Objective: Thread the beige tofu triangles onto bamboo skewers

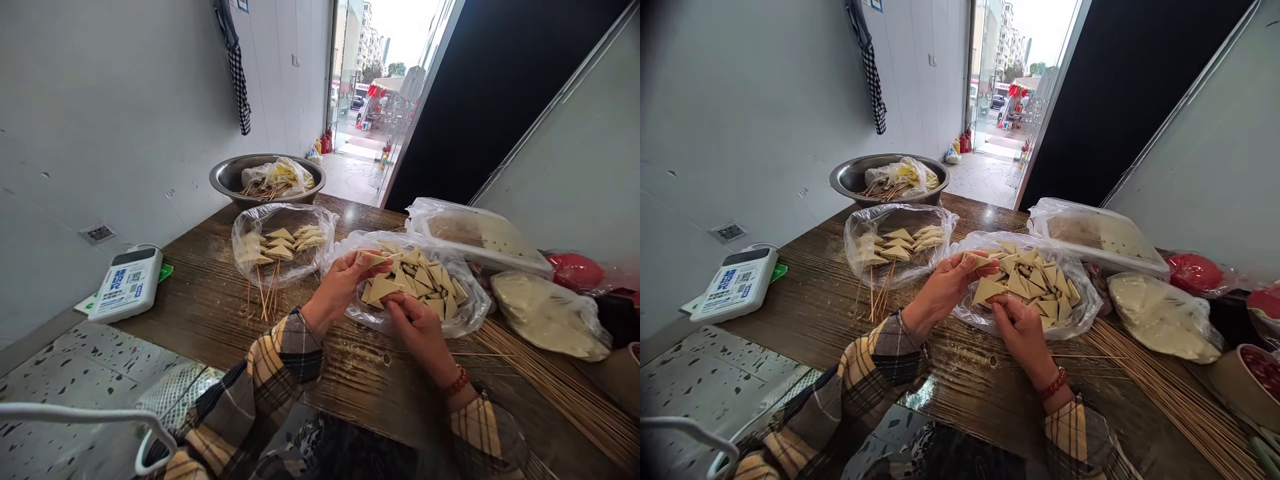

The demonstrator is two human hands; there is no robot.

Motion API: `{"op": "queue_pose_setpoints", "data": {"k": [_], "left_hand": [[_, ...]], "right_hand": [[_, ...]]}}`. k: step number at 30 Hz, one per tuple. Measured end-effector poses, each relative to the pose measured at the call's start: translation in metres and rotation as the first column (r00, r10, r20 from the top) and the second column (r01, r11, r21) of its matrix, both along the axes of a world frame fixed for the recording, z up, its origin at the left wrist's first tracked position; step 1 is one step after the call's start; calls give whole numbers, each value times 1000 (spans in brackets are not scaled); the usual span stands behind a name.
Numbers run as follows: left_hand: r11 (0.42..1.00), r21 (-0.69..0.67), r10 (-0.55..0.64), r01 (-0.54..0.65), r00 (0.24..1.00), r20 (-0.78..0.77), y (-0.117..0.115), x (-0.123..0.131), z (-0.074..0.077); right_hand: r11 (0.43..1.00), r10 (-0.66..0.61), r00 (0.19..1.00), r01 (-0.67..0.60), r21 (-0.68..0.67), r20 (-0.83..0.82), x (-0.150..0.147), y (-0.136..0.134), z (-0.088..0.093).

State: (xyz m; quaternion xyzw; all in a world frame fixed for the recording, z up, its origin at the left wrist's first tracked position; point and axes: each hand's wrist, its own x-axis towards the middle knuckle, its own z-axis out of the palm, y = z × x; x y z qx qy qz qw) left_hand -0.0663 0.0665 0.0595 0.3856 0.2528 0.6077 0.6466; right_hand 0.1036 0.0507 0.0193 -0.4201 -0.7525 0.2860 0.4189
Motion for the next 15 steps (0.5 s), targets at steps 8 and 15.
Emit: {"op": "queue_pose_setpoints", "data": {"k": [8, 15], "left_hand": [[1000, -21, -2, 1, 998, -66, -2, 2, 1], [998, -61, -28, 25, 999, -41, -3, 5, -2]], "right_hand": [[1000, 0, 1000, 0, 8, -17, -3, -1, 1], [1000, -17, 1000, 17, 26, -13, -5, -2, 0]]}}
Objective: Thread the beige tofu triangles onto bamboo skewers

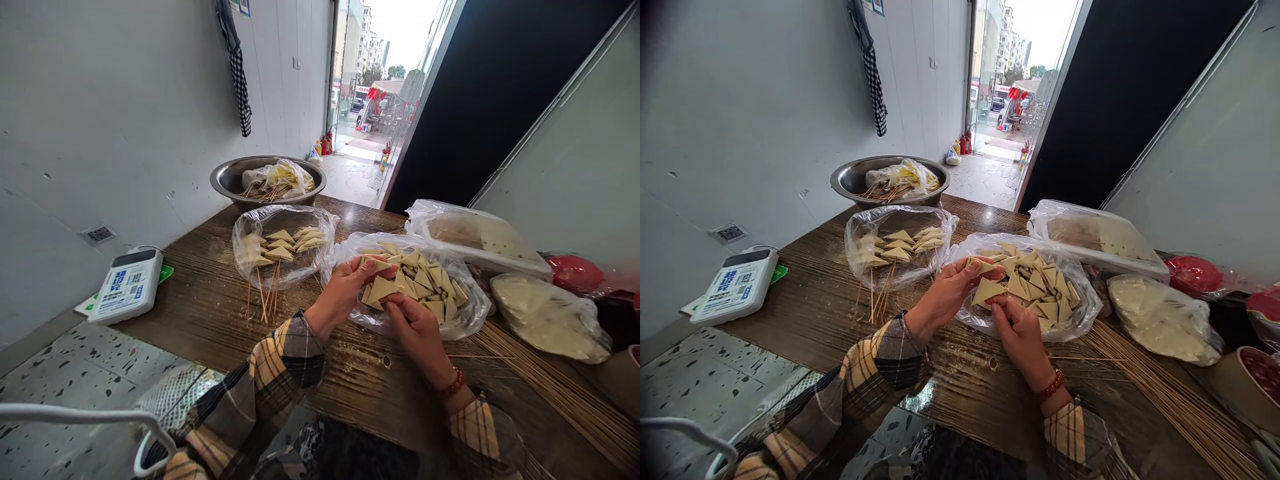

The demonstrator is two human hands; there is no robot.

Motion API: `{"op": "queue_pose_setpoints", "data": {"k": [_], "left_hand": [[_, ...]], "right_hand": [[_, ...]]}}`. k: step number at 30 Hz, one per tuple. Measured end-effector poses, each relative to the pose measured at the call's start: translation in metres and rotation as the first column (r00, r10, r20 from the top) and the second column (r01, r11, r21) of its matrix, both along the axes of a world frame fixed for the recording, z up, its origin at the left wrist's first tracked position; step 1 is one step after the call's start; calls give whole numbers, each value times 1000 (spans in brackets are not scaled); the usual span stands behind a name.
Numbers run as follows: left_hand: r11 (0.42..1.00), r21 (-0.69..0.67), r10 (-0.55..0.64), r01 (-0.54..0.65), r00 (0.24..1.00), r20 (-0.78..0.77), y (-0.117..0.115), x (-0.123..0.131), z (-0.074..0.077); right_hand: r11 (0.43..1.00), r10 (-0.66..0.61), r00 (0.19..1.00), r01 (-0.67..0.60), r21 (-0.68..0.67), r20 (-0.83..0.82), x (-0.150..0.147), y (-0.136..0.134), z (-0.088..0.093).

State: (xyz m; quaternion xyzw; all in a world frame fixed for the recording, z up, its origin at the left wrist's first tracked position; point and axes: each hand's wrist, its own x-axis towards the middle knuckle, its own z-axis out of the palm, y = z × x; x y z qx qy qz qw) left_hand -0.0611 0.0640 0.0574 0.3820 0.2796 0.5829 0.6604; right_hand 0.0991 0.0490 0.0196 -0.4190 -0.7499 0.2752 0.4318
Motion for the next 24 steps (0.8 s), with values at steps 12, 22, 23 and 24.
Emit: {"op": "queue_pose_setpoints", "data": {"k": [12, 22, 23, 24], "left_hand": [[996, -68, -53, 60, 994, 98, 4, 3, -5], [992, -99, -56, 76, 979, 196, 11, -9, -1], [993, -94, -48, 67, 980, 195, 12, -10, -2], [995, -86, -33, 50, 982, 187, 14, -11, -4]], "right_hand": [[996, 0, 1000, 0, -84, 6, -3, 1, 3], [970, -22, 984, -23, -242, -179, 0, 5, 3], [956, -10, 971, -61, -288, -240, 1, 5, 3], [942, 2, 955, -102, -321, -297, 1, 5, 3]]}}
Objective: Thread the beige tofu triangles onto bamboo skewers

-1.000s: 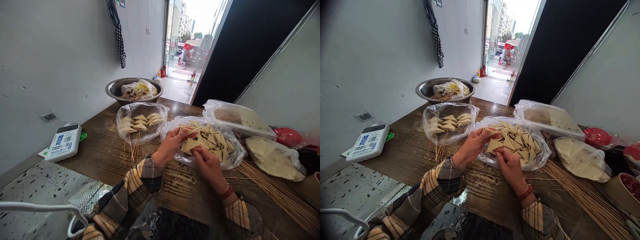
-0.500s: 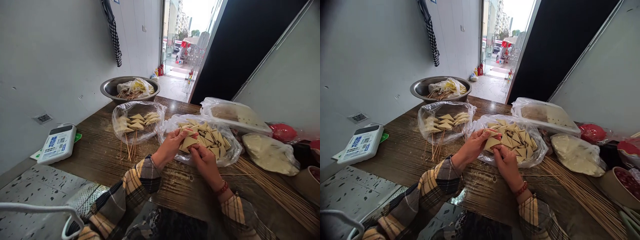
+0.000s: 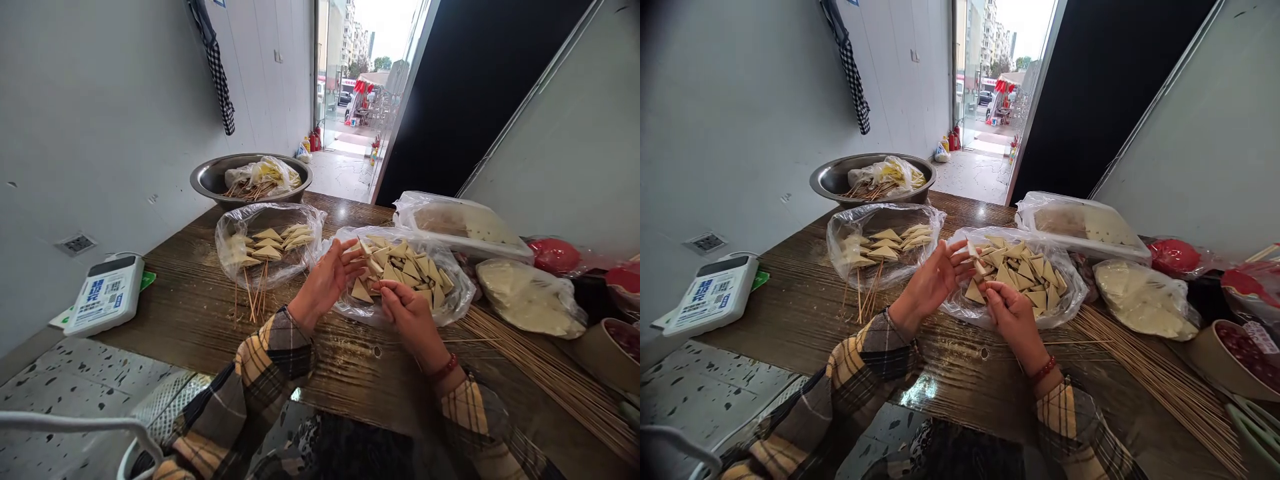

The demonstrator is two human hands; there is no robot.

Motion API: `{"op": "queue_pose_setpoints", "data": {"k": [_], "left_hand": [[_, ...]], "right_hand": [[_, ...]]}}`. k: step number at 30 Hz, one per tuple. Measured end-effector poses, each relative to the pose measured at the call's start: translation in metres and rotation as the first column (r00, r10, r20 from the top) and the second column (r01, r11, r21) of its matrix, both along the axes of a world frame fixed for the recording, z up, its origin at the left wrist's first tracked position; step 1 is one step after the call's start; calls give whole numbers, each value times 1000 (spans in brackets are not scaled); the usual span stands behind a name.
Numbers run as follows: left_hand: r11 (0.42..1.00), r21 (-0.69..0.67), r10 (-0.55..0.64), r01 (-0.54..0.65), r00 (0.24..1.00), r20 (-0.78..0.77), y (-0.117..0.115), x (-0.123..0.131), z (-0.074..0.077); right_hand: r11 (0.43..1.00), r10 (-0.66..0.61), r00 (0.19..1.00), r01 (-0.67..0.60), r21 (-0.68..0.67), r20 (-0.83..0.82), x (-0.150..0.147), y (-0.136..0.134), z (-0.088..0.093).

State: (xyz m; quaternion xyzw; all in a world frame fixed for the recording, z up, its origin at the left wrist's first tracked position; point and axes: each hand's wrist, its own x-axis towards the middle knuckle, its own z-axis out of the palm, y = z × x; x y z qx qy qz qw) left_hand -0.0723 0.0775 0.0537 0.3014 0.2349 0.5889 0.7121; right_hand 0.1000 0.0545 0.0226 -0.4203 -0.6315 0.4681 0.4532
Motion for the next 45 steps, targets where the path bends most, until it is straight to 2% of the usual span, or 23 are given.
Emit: {"op": "queue_pose_setpoints", "data": {"k": [3, 6, 9, 13, 20, 29, 42, 45], "left_hand": [[998, 40, 56, -54, 998, -42, 2, -2, -4], [997, 60, 41, -38, 998, -47, 0, -1, -3], [999, 51, -11, 12, 1000, -21, -3, 2, 1], [999, 52, -16, 17, 999, -31, -7, 7, 2], [997, 39, 74, -74, 997, -8, -5, 4, 1], [993, 71, 103, -100, 994, -47, -5, 12, -1], [998, 64, -3, 9, 995, -96, -8, 27, -8], [997, 78, 39, -28, 988, -146, -4, 21, -10]], "right_hand": [[996, 57, 992, -64, -66, -110, 0, -1, 1], [990, 84, 988, -98, -101, -133, 0, -4, 3], [988, 112, 990, -121, -94, -88, -1, -6, 3], [991, 125, 992, -124, -54, 6, -4, -5, 0], [997, 61, 987, -67, 33, 150, -6, -5, -2], [989, -54, 964, 16, 145, 260, -6, -5, -4], [963, -153, 952, 83, 256, 264, -6, -1, -1], [962, -174, 956, 114, 249, 236, 0, 2, 0]]}}
